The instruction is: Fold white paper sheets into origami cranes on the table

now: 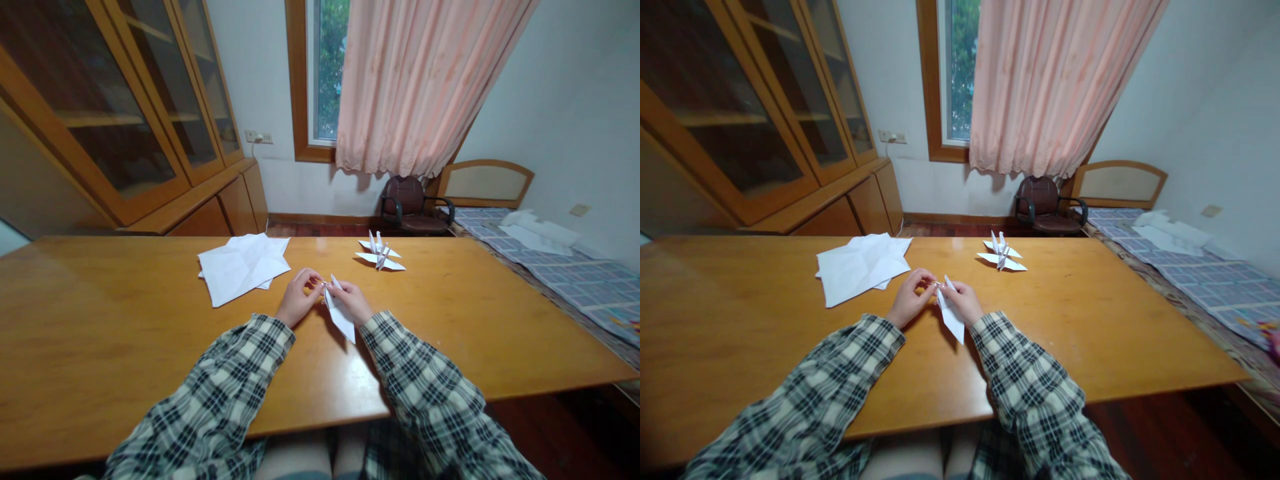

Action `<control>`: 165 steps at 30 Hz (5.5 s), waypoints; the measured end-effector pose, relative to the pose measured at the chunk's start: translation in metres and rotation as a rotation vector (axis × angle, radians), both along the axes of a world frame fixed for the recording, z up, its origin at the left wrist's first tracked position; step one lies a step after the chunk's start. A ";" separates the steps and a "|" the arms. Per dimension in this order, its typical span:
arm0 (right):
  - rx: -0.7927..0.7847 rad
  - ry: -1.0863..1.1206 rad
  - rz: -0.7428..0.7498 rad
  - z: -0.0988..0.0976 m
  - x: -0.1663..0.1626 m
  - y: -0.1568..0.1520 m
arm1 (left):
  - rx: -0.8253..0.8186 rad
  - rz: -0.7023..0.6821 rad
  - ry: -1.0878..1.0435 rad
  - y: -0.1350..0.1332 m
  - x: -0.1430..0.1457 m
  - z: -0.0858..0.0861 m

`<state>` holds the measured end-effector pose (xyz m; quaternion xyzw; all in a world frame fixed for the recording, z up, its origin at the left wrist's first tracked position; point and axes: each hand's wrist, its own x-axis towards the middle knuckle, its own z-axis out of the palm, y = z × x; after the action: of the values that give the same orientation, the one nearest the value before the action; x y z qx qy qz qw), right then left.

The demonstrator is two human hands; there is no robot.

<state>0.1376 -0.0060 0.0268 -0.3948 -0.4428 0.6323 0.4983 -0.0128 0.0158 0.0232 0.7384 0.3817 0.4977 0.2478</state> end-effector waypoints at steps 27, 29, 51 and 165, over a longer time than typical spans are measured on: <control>0.112 -0.061 -0.102 -0.004 0.003 0.003 | 0.080 0.040 0.088 -0.006 0.003 0.003; 0.113 -0.061 -0.102 -0.005 0.003 0.003 | 0.073 0.040 0.083 -0.006 0.003 0.002; 0.168 -0.091 -0.171 -0.005 0.006 0.005 | 0.068 0.011 0.053 -0.006 0.006 -0.001; 0.218 -0.240 -0.272 -0.009 0.010 0.008 | -0.092 -0.154 0.128 -0.001 0.008 -0.013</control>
<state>0.1474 0.0025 0.0178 -0.4669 -0.5074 0.4559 0.5628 -0.0047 0.0150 0.0101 0.7837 0.3615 0.4108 0.2938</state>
